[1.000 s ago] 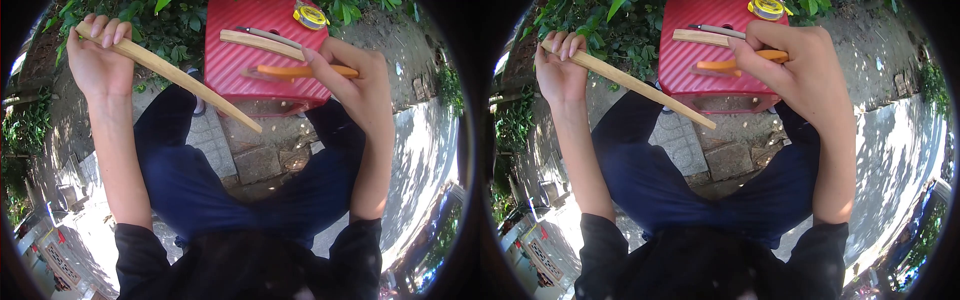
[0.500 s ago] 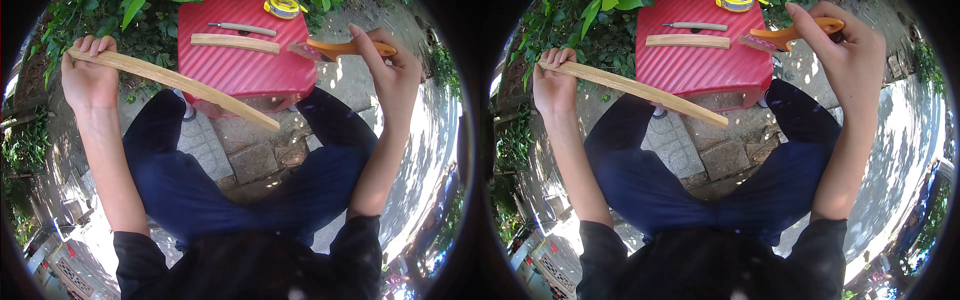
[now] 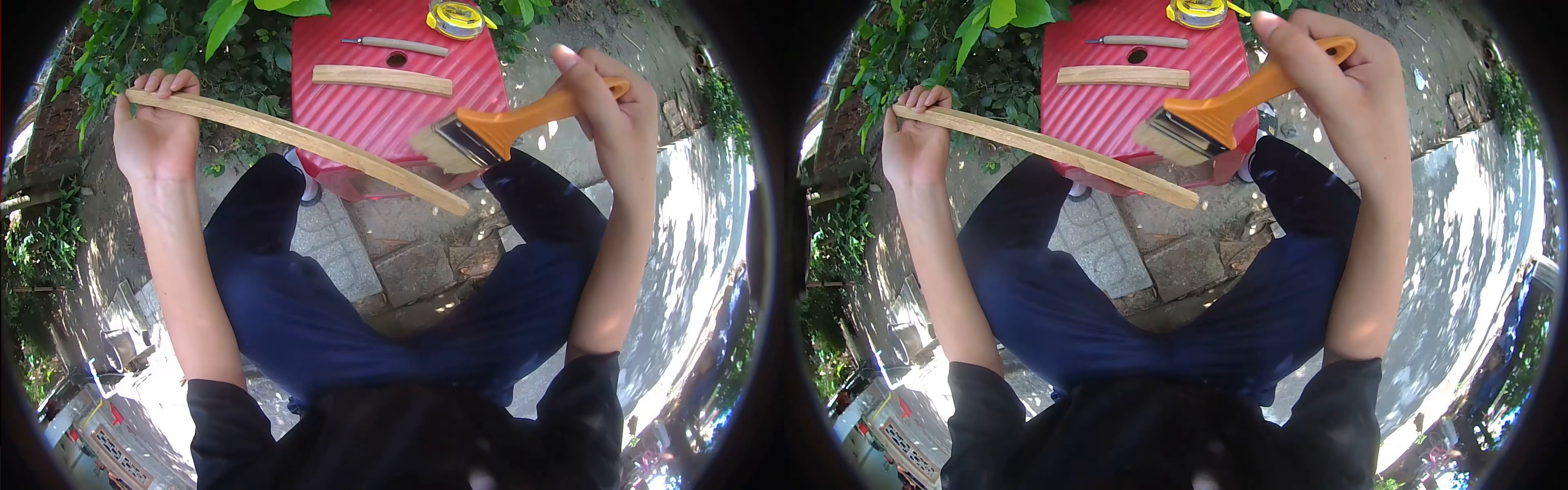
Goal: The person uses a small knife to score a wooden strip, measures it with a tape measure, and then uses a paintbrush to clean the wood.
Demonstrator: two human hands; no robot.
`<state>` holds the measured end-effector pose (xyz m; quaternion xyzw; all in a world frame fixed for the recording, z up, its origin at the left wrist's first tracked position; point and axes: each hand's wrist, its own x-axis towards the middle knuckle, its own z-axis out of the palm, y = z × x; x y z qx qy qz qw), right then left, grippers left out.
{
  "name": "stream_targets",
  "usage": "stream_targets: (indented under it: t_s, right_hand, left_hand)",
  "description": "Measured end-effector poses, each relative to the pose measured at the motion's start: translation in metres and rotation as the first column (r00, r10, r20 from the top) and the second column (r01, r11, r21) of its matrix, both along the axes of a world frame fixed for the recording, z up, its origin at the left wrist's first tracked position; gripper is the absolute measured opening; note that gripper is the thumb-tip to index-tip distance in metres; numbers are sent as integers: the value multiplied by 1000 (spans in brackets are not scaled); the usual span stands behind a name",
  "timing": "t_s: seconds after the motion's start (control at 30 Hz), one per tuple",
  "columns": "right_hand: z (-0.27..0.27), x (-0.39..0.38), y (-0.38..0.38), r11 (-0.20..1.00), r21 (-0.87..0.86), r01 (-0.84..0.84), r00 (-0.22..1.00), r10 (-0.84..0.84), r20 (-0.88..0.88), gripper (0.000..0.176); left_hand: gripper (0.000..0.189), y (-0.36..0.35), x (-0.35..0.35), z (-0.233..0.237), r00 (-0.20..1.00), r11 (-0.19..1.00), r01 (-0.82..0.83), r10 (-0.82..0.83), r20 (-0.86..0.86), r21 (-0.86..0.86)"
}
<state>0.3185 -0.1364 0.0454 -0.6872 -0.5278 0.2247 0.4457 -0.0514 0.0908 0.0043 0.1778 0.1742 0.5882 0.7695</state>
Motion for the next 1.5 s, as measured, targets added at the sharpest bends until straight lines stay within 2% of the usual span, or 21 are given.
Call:
stream_targets:
  t_s: [0.1, 0.23, 0.33, 0.57, 0.67, 0.77, 0.87, 0.93, 0.97, 1.07, 1.17, 1.2, 1.27, 1.37, 1.43, 1.47, 1.5]
  right_hand:
    - [-10, 1, 16, 975, 83, 204, 978, -198, -71, 36]
    - [-38, 13, 33, 999, -28, 33, 917, -42, -396, 41]
    - [-42, -3, 45, 1000, -10, -11, 949, 8, -316, 42]
    - [-59, -7, 70, 993, -38, -114, 960, 100, -263, 38]
    - [-60, -19, 86, 995, -52, -81, 971, 67, -230, 35]
    - [-77, -3, 97, 986, -96, -137, 991, 135, -22, 32]
    - [-83, 2, 97, 976, -188, -106, 993, 115, 38, 31]
    - [-75, -2, 96, 980, -173, -101, 994, 107, 28, 32]
    - [-73, -3, 95, 982, -164, -98, 994, 103, 21, 32]
    - [-79, -14, 99, 976, 45, -215, 976, 216, -12, 34]
    - [-64, -21, 92, 979, -85, -186, 966, 198, 164, 37]
    - [-65, -20, 90, 986, 4, -165, 929, 154, 337, 36]
    - [-72, -19, 85, 969, 185, -166, 777, 12, 630, 36]
    - [-40, -38, 71, 992, 100, -82, 806, 8, 592, 37]
    - [-37, -51, 63, 979, 103, -175, 919, 125, 374, 35]
    - [-36, -57, 60, 969, 113, -218, 949, 184, 255, 37]
    - [-37, -62, 57, 950, 53, -309, 933, 291, 211, 36]
  left_hand:
    - [36, 2, -2, -2, 1000, 1000, 9, -9, 1, 5]
    - [32, -2, 2, 1, 1000, 1000, 7, -7, 13, 22]
    - [32, -3, 4, 1, 999, 1000, 15, -15, 34, 8]
    - [35, -5, 13, 2, 999, 999, 40, -40, 33, 6]
    - [35, -9, 15, 3, 998, 999, 48, -48, 50, 18]
    - [36, -10, 17, 3, 999, 999, 35, -35, 30, 11]
    - [36, -9, 12, 1, 998, 999, 48, -49, 47, 24]
    - [36, -8, 9, 0, 997, 999, 38, -39, 59, 21]
    - [35, -8, 8, 0, 997, 999, 34, -35, 64, 19]
    - [34, -9, 8, 1, 998, 1000, 19, -20, 55, 7]
    - [33, -7, 5, 0, 998, 1000, 22, -22, 62, 5]
    - [32, -6, 5, -1, 998, 1000, 14, -14, 58, 2]
    - [31, -5, 3, -1, 999, 1000, -2, 2, 48, -7]
    - [29, -7, 3, -1, 999, 1000, -17, 18, 46, -21]
    - [29, -6, 2, -2, 998, 999, 1, 1, 62, -34]
    - [28, -6, 2, -2, 997, 999, 12, -9, 70, -40]
    - [28, -7, 4, -3, 996, 999, 17, -12, 85, -51]
